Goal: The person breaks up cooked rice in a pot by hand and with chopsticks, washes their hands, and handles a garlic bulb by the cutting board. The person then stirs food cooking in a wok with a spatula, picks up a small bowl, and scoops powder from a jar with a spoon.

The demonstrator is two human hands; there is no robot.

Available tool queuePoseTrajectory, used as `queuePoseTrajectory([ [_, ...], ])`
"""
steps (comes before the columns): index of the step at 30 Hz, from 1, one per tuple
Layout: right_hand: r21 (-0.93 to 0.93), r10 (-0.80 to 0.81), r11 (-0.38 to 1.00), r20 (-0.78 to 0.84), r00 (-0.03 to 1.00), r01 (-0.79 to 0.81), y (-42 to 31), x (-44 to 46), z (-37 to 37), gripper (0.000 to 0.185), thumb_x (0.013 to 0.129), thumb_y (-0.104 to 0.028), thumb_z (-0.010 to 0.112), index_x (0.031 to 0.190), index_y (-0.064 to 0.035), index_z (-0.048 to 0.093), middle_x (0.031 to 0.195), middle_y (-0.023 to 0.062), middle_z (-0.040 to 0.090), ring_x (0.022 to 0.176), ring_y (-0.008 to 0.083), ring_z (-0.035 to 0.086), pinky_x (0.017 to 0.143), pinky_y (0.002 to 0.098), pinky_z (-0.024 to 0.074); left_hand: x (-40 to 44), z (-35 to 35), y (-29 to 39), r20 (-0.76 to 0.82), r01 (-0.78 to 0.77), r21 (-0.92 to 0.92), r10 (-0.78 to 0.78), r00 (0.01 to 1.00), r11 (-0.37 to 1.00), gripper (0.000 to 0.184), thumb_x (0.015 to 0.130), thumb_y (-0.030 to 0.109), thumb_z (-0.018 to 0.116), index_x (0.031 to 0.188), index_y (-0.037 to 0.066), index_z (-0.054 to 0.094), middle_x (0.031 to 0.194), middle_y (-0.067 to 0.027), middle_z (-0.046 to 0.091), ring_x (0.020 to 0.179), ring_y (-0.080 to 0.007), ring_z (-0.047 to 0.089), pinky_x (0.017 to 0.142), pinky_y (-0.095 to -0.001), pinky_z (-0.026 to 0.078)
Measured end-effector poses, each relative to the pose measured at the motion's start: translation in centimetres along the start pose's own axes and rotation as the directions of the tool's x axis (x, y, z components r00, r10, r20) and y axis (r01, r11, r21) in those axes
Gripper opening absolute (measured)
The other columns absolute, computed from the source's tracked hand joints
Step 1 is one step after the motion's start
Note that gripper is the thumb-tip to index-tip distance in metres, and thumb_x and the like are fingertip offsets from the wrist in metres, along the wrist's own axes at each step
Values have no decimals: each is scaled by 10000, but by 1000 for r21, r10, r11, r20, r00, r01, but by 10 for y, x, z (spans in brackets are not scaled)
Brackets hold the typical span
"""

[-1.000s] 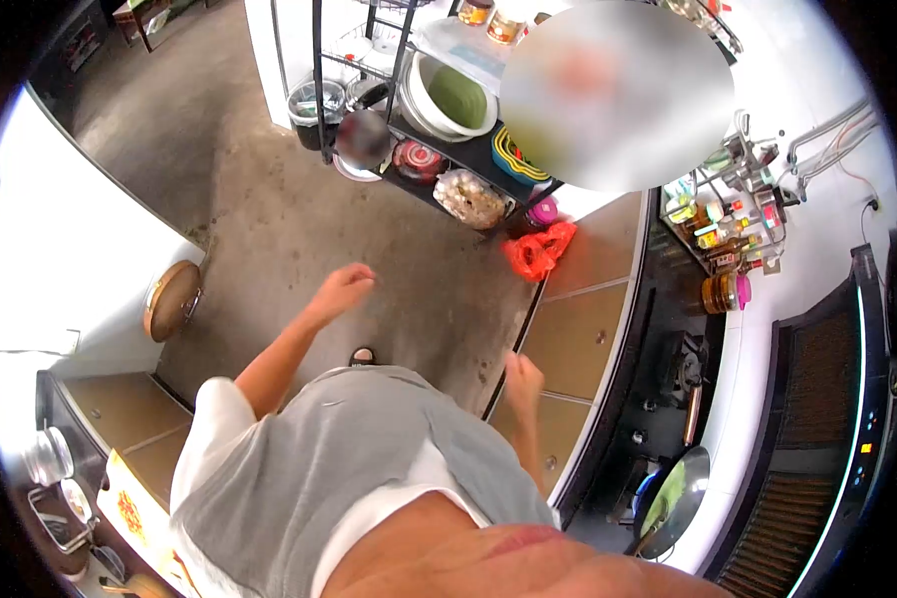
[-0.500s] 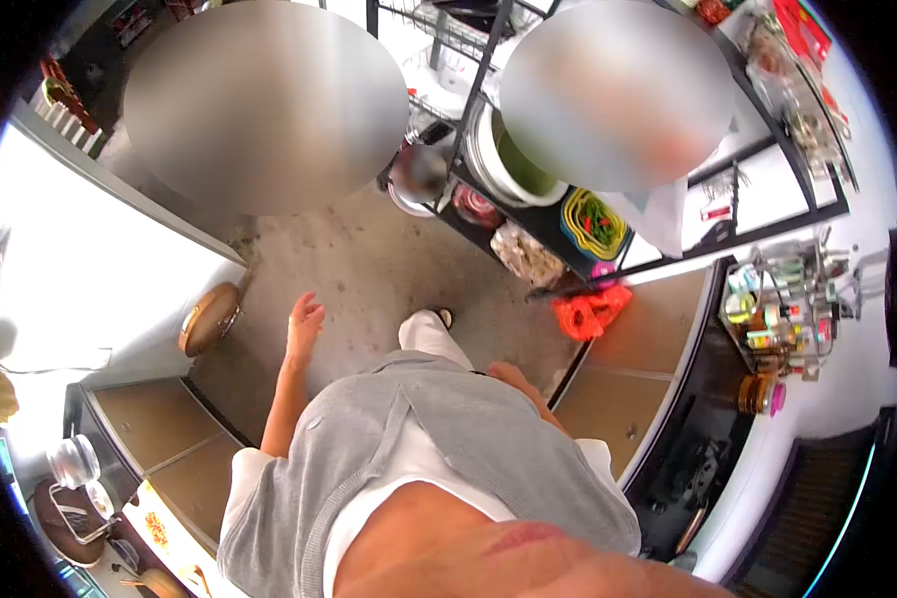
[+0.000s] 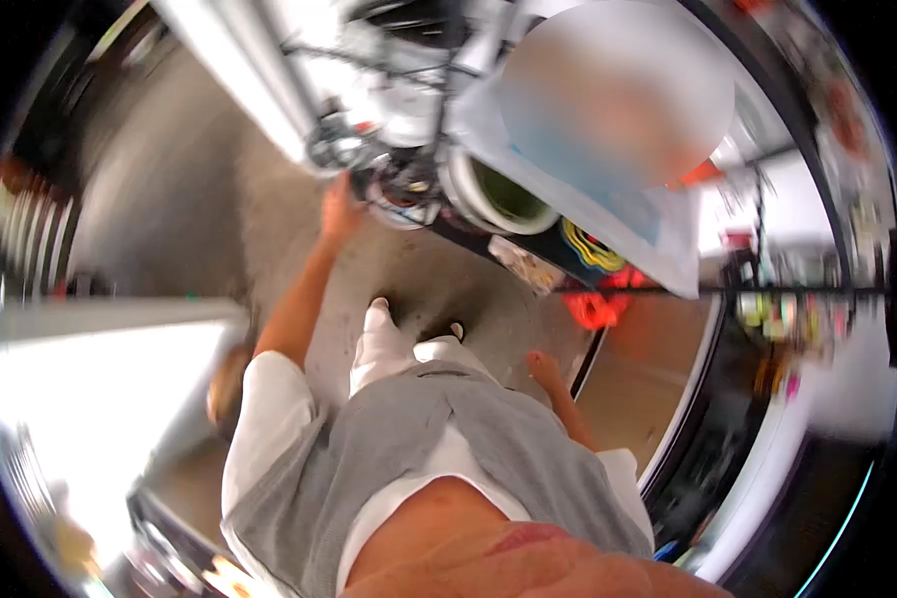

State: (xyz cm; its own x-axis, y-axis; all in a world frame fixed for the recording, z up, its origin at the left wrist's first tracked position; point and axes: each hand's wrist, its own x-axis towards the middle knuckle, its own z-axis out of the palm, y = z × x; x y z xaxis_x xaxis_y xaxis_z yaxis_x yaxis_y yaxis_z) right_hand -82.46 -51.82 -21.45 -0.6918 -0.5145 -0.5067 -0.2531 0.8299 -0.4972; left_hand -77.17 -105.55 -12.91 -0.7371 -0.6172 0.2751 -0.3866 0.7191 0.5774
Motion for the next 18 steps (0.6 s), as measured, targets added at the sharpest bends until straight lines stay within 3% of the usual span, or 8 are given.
queuePoseTrajectory([
  [1,14,110,994,-17,994,-109,-3,-20,11,251,804,-244,479,885,-28,578,797,146,603,711,268,585,633,357,442,33,17,-17,-41,-104,84,108,993,991,715,626,154,698,1237,32,348,1184,-169,454,1079,-297,432,887,-376,369],
  [3,136,404,906,9,915,-401,-17,-55,23,278,808,-277,475,902,-36,576,842,174,598,763,294,581,647,382,433,94,22,-29,274,164,76,-179,945,984,549,698,163,653,1169,15,414,1014,-157,553,854,-302,550,692,-375,459],
  [4,192,462,883,-193,865,-429,0,-69,68,302,804,-298,465,915,-35,563,858,191,589,777,314,565,664,408,421,126,48,-45,274,56,113,-85,958,992,581,711,222,628,1205,50,373,1082,-164,490,919,-317,506,740,-404,431],
  [6,238,649,754,-127,750,-612,-40,-99,75,274,797,-271,438,850,-35,566,853,189,587,821,344,554,677,428,416,162,76,-93,163,-182,219,148,975,958,648,737,341,577,1275,121,290,1216,-176,363,1050,-348,416,835,-462,375],
  [8,413,750,628,-95,655,-660,-79,-132,94,240,778,-245,437,836,-55,570,881,173,587,863,348,551,714,437,424,213,109,-131,-39,-282,225,297,954,933,715,763,460,526,1345,192,207,1350,-189,237,1180,-379,327,929,-520,318],
  [10,494,842,510,-119,526,-704,-117,-152,149,225,768,-231,440,836,-61,571,891,169,587,868,343,552,729,439,426,218,88,-82,276,-152,506,7,961,849,801,725,522,542,1330,104,225,1313,-192,295,1166,-372,339,887,-527,342],
  [12,595,920,328,-23,392,-734,-155,-150,180,208,757,-195,435,837,-76,585,904,158,591,879,331,551,755,439,428,202,82,-44,223,-74,669,-105,969,739,738,722,502,545,1289,89,317,1276,-171,339,1112,-373,380,853,-530,357],
  [18,682,898,131,225,377,-720,-257,-146,239,224,725,-208,498,895,-120,615,846,92,626,834,250,593,740,395,461,209,146,-48,269,-234,576,88,959,783,775,700,512,566,1292,84,307,1262,-172,359,1120,-359,381,878,-508,342],
])
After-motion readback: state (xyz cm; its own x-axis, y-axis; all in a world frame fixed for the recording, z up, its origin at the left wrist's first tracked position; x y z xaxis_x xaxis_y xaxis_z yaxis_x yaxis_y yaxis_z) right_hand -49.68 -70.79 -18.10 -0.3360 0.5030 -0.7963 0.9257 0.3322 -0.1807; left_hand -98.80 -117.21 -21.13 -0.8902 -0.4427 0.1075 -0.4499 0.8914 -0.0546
